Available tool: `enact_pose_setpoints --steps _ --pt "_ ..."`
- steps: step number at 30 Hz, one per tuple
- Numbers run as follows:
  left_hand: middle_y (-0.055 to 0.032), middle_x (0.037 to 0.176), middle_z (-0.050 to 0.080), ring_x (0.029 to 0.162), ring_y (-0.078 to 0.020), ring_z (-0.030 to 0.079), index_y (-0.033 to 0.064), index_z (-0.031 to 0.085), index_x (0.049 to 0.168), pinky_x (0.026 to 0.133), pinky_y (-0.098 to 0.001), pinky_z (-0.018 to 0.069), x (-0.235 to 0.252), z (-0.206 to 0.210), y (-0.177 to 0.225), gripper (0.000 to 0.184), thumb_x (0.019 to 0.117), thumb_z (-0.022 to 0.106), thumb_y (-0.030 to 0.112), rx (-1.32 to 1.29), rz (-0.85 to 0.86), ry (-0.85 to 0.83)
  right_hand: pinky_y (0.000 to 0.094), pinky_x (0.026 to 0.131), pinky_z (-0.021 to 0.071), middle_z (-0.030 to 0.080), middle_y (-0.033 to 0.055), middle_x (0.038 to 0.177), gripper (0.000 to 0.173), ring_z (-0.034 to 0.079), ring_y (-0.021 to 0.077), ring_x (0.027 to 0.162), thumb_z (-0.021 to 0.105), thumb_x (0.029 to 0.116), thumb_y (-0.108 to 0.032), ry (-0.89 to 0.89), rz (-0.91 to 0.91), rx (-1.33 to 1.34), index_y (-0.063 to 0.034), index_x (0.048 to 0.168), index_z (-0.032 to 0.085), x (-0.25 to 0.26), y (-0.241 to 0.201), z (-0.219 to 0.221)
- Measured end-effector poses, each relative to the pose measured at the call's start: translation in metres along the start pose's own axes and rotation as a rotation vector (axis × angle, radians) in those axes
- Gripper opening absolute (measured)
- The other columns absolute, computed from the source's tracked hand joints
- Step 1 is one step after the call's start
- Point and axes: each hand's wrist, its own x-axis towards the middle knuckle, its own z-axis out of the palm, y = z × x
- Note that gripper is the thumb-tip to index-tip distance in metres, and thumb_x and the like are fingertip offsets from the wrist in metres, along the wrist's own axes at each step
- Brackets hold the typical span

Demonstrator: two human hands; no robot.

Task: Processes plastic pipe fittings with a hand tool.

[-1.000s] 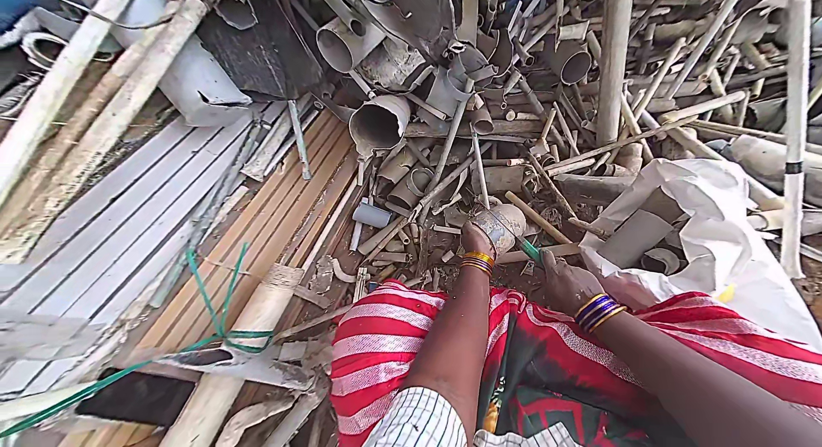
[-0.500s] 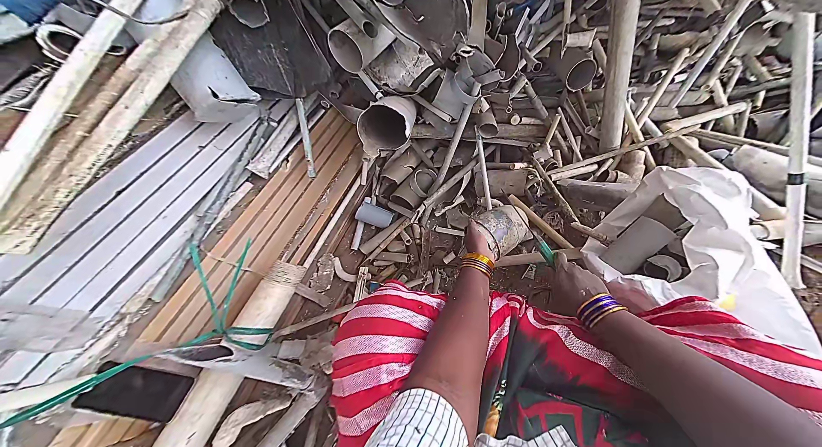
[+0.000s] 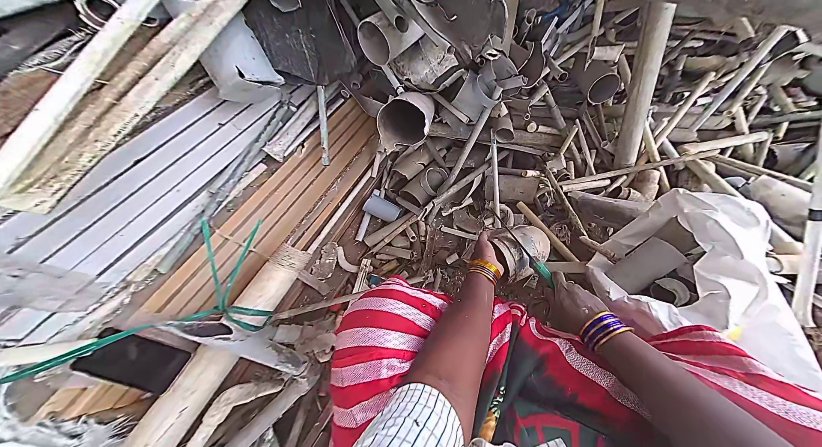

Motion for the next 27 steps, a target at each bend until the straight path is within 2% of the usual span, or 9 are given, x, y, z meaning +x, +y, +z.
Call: enact_pose_setpoints --steps 2,5,9,13,17,19,22,26,27 --pt "-0.0196 0.154 0.044 0.143 -0.0328 0.042 0.0040 0.044 0.150 0.113 -0.0578 0.0371 -0.002 0.002 -0.003 0.053 0.1112 0.038 0.040 0.102 -0.012 -0.013 0.0550 0.099 0.0511 0.061 0.0275 0.129 0.048 0.063 0.0410 0.121 0.038 0.1112 -0.029 -0.052 -0.020 0.026 0.0001 0.149 0.032 0.006 0.004 0.006" --pt "-0.0192 0.159 0.037 0.148 -0.0321 0.035 0.0030 0.041 0.152 0.117 -0.0574 0.0322 -0.005 0.004 -0.004 0.056 0.1113 0.038 0.041 0.193 -0.001 -0.018 0.0548 0.099 0.0510 0.061 0.0274 0.128 0.049 0.064 0.0404 0.120 0.042 0.1100 -0.028 -0.064 -0.042 0.044 0.0007 0.149 0.032 0.010 0.006 0.009" --pt "-0.0200 0.157 0.040 0.146 -0.0317 0.037 0.0009 0.044 0.149 0.117 -0.0549 0.0336 -0.008 0.005 -0.004 0.048 0.1126 0.037 0.032 0.172 0.026 -0.006 0.0545 0.099 0.0507 0.062 0.0278 0.126 0.050 0.064 0.0407 0.121 0.042 0.1101 -0.028 -0.072 -0.039 0.045 0.0010 0.149 0.031 0.008 0.004 0.009" --pt "-0.0211 0.147 0.050 0.134 -0.0315 0.050 0.0012 0.049 0.144 0.108 -0.0518 0.0430 -0.009 0.003 -0.008 0.039 0.1108 0.042 0.021 0.071 0.028 -0.059 0.0548 0.100 0.0498 0.062 0.0276 0.128 0.045 0.063 0.0408 0.122 0.041 0.1101 -0.028 -0.047 -0.042 0.092 0.0023 0.144 0.039 0.003 0.002 0.001" --pt "-0.0200 0.125 0.060 0.111 -0.0279 0.059 -0.0010 0.054 0.133 0.094 -0.0456 0.0502 -0.029 0.008 -0.006 0.032 0.1089 0.043 0.016 0.112 0.051 -0.173 0.0524 0.103 0.0449 0.059 0.0295 0.127 0.038 0.060 0.0389 0.120 0.043 0.1093 -0.019 0.104 -0.052 0.458 0.0085 0.135 0.048 -0.002 0.006 -0.019" --pt "-0.0199 0.125 0.060 0.111 -0.0275 0.060 -0.0012 0.052 0.135 0.095 -0.0451 0.0509 -0.042 0.006 0.000 0.033 0.1098 0.040 0.016 0.141 0.069 -0.269 0.0511 0.099 0.0458 0.060 0.0281 0.124 0.039 0.062 0.0363 0.114 0.046 0.1083 -0.019 0.203 -0.018 0.655 0.0080 0.136 0.049 0.000 0.010 -0.022" --pt "-0.0197 0.125 0.061 0.112 -0.0265 0.061 -0.0024 0.053 0.134 0.096 -0.0448 0.0513 -0.062 0.000 0.015 0.034 0.1105 0.041 0.020 0.171 0.119 -0.319 0.0442 0.084 0.0490 0.063 0.0207 0.109 0.044 0.063 0.0266 0.092 0.050 0.1087 -0.032 0.304 0.018 0.903 0.0067 0.130 0.052 0.001 0.012 -0.022" --pt "-0.0186 0.117 0.060 0.106 -0.0222 0.061 -0.0061 0.053 0.127 0.094 -0.0393 0.0514 -0.111 -0.005 0.041 0.027 0.1078 0.045 0.011 0.286 0.324 -0.372 0.0403 0.073 0.0480 0.063 0.0174 0.102 0.057 0.058 0.0215 0.080 0.047 0.1072 -0.048 0.303 -0.006 1.155 0.0052 0.127 0.053 -0.006 0.004 -0.022" --pt "-0.0195 0.120 0.060 0.109 -0.0215 0.060 -0.0078 0.052 0.127 0.096 -0.0382 0.0505 -0.125 -0.007 0.046 0.027 0.1067 0.047 0.009 0.328 0.382 -0.387 0.0429 0.076 0.0473 0.061 0.0190 0.104 0.060 0.057 0.0237 0.083 0.046 0.1073 -0.049 0.297 -0.014 1.224 0.0066 0.128 0.053 -0.009 0.000 -0.023"
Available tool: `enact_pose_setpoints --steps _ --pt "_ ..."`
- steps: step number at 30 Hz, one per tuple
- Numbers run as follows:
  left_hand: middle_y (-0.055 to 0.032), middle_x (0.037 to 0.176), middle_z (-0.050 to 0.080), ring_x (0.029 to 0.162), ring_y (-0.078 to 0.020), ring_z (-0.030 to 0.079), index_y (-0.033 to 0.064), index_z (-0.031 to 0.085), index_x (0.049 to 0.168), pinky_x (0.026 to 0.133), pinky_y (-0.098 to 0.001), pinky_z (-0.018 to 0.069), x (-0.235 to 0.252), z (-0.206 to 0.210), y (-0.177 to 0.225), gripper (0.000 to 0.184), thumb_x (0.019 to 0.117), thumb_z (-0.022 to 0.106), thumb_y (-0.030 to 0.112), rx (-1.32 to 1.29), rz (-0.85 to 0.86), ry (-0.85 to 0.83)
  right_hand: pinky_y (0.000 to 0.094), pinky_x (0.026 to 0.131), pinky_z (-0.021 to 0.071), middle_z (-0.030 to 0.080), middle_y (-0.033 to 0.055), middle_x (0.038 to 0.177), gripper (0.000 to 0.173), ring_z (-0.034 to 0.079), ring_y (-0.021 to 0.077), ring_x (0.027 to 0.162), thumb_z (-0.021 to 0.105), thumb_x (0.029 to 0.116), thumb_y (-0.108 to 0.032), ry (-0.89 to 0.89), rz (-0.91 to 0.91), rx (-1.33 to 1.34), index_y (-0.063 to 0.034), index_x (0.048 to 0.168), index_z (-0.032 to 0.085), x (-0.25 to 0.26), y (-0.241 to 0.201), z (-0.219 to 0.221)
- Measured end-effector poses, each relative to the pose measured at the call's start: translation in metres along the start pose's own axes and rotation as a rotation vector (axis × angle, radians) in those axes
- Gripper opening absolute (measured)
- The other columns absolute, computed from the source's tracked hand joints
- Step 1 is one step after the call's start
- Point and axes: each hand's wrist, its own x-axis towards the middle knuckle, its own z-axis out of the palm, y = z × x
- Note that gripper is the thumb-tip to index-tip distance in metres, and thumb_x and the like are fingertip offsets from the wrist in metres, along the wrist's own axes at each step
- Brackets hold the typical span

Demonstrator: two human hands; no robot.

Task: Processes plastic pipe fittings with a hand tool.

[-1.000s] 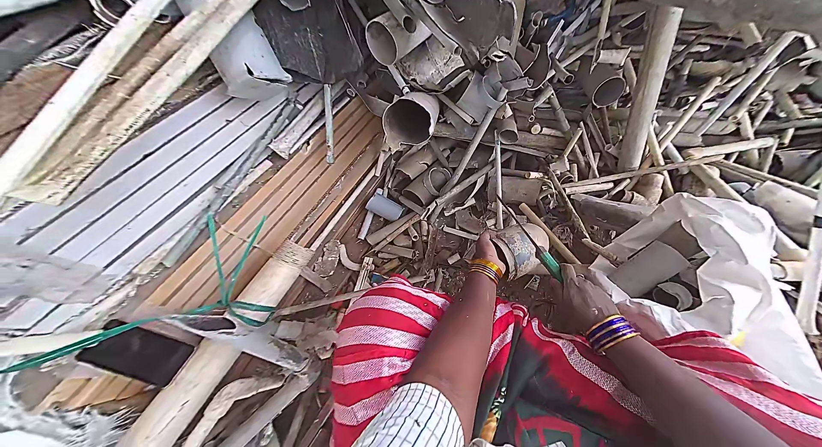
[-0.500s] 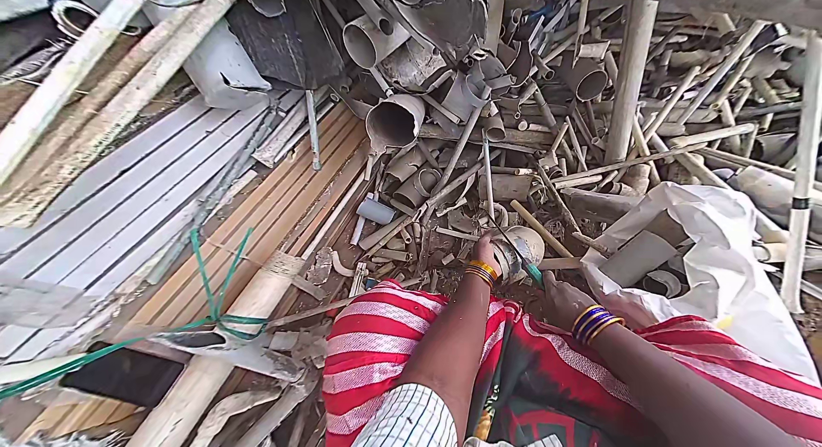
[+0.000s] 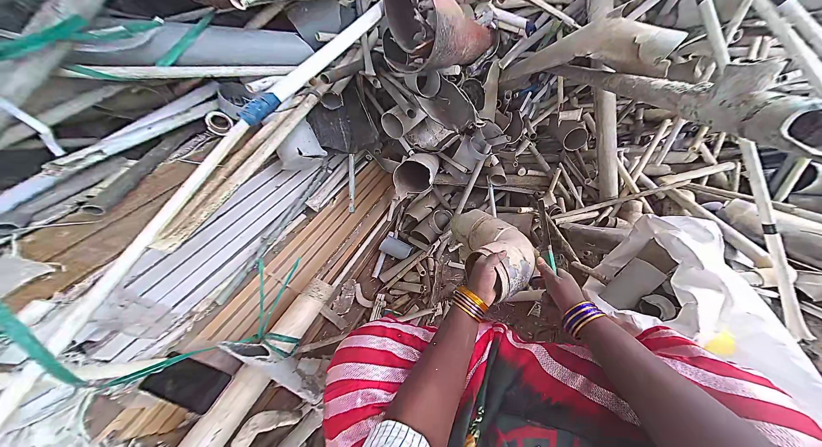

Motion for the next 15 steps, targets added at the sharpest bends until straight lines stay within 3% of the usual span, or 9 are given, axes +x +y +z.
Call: enact_pose_setpoints --steps 2,4,5,6,7,11,13,15 --pt "-0.0213 0.126 0.059 0.115 -0.0199 0.059 -0.0102 0.050 0.132 0.101 -0.0353 0.0483 -0.021 0.001 0.015 0.032 0.1048 0.049 0.006 0.079 0.079 -0.041 0.0438 0.073 0.0485 0.057 0.0170 0.100 0.061 0.055 0.0239 0.081 0.043 0.1076 -0.051 0.008 0.006 0.167 0.0050 0.131 0.050 -0.002 0.000 0.009" --pt "-0.0201 0.127 0.058 0.116 -0.0149 0.058 -0.0111 0.047 0.133 0.103 -0.0295 0.0471 -0.042 0.003 0.026 0.034 0.1028 0.050 0.004 0.131 0.134 -0.110 0.0387 0.064 0.0460 0.054 0.0103 0.091 0.055 0.052 0.0192 0.072 0.044 0.1071 -0.051 0.007 0.028 0.449 -0.0027 0.132 0.051 0.000 0.006 0.019" --pt "-0.0187 0.125 0.059 0.113 -0.0111 0.059 -0.0122 0.048 0.132 0.101 -0.0258 0.0470 -0.050 0.004 0.030 0.033 0.1021 0.051 0.002 0.161 0.160 -0.155 0.0311 0.052 0.0427 0.054 0.0048 0.079 0.047 0.049 0.0135 0.059 0.044 0.1065 -0.052 0.010 0.042 0.614 -0.0087 0.121 0.056 -0.001 0.008 0.026" --pt "-0.0163 0.120 0.060 0.109 -0.0072 0.059 -0.0129 0.049 0.129 0.099 -0.0223 0.0475 -0.055 0.004 0.035 0.031 0.1014 0.051 0.001 0.207 0.176 -0.204 0.0247 0.042 0.0386 0.051 0.0000 0.063 0.045 0.045 0.0087 0.046 0.041 0.1062 -0.055 -0.020 0.055 0.770 -0.0136 0.101 0.057 -0.001 0.008 0.032" --pt "-0.0140 0.114 0.062 0.104 -0.0048 0.061 -0.0130 0.051 0.125 0.096 -0.0208 0.0487 -0.059 0.004 0.040 0.027 0.1018 0.052 0.001 0.276 0.173 -0.247 0.0217 0.039 0.0356 0.048 -0.0024 0.055 0.049 0.041 0.0065 0.040 0.036 0.1064 -0.057 -0.086 0.058 0.889 -0.0160 0.089 0.055 -0.003 0.009 0.037" --pt "-0.0059 0.089 0.065 0.081 -0.0034 0.064 -0.0078 0.059 0.105 0.079 -0.0228 0.0544 -0.069 0.005 0.065 0.020 0.1053 0.050 0.010 0.617 0.137 -0.408 0.0196 0.038 0.0373 0.051 -0.0039 0.053 0.058 0.042 0.0043 0.038 0.021 0.1072 -0.060 -0.269 -0.049 1.085 -0.0184 0.086 0.055 -0.007 0.012 0.045" --pt "-0.0074 0.085 0.064 0.079 -0.0076 0.063 -0.0062 0.062 0.096 0.077 -0.0278 0.0518 -0.075 0.012 0.080 0.028 0.1062 0.049 0.017 0.853 0.162 -0.467 0.0198 0.038 0.0394 0.055 -0.0034 0.057 0.058 0.045 0.0043 0.040 0.019 0.1074 -0.059 -0.301 -0.121 1.187 -0.0181 0.089 0.056 -0.010 0.008 0.047" --pt "-0.0165 0.092 0.066 0.087 -0.0195 0.064 -0.0089 0.064 0.097 0.083 -0.0383 0.0511 -0.086 0.022 0.093 0.039 0.1082 0.047 0.024 1.065 0.192 -0.512 0.0212 0.044 0.0471 0.064 -0.0025 0.066 0.055 0.056 0.0041 0.048 0.019 0.1082 -0.055 -0.310 -0.193 1.313 -0.0174 0.097 0.058 -0.012 0.003 0.047"
